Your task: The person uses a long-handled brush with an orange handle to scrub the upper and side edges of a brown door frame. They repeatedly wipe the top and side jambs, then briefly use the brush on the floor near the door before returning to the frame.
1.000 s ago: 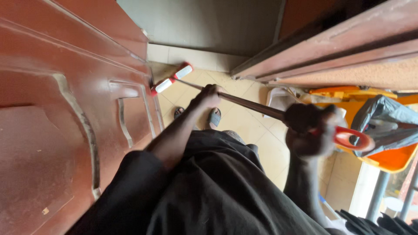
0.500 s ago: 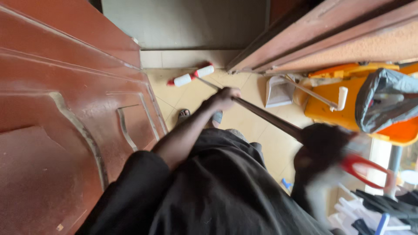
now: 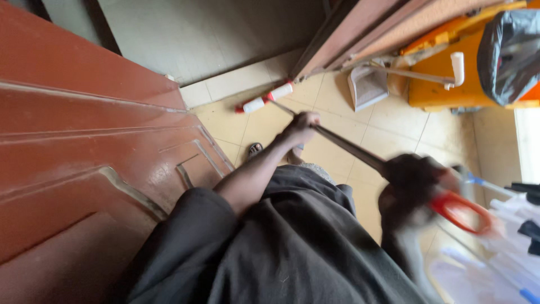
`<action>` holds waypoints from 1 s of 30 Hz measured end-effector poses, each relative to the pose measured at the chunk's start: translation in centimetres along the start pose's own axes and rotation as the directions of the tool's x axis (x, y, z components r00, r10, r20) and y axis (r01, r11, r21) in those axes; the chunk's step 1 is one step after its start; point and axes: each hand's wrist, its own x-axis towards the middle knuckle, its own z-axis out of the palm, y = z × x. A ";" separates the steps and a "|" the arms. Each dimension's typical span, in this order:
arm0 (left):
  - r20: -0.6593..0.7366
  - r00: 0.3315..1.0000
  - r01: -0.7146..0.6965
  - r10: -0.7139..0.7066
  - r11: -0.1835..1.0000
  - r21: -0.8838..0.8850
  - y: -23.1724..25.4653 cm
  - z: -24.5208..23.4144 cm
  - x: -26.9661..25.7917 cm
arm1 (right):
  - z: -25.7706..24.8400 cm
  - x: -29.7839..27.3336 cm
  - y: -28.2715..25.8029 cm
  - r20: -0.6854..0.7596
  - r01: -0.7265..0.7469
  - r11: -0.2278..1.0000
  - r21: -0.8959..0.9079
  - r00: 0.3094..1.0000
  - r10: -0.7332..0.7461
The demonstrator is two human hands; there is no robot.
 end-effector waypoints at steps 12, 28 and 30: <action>0.121 0.991 0.038 -0.054 0.991 0.129 4.5 1.0 1.1 | -1.1 2.1 -2.8 -0.087 -0.085 0.996 0.018 0.992 0.086; 0.159 0.987 -0.023 0.018 0.999 0.027 7.0 6.0 4.0 | -4.1 4.9 -6.4 -0.092 -0.118 0.984 -0.131 0.990 0.106; 0.085 0.996 -0.023 0.019 0.999 0.038 6.3 5.1 4.4 | -4.0 5.0 -5.9 -0.077 -0.150 0.982 -0.117 0.987 0.141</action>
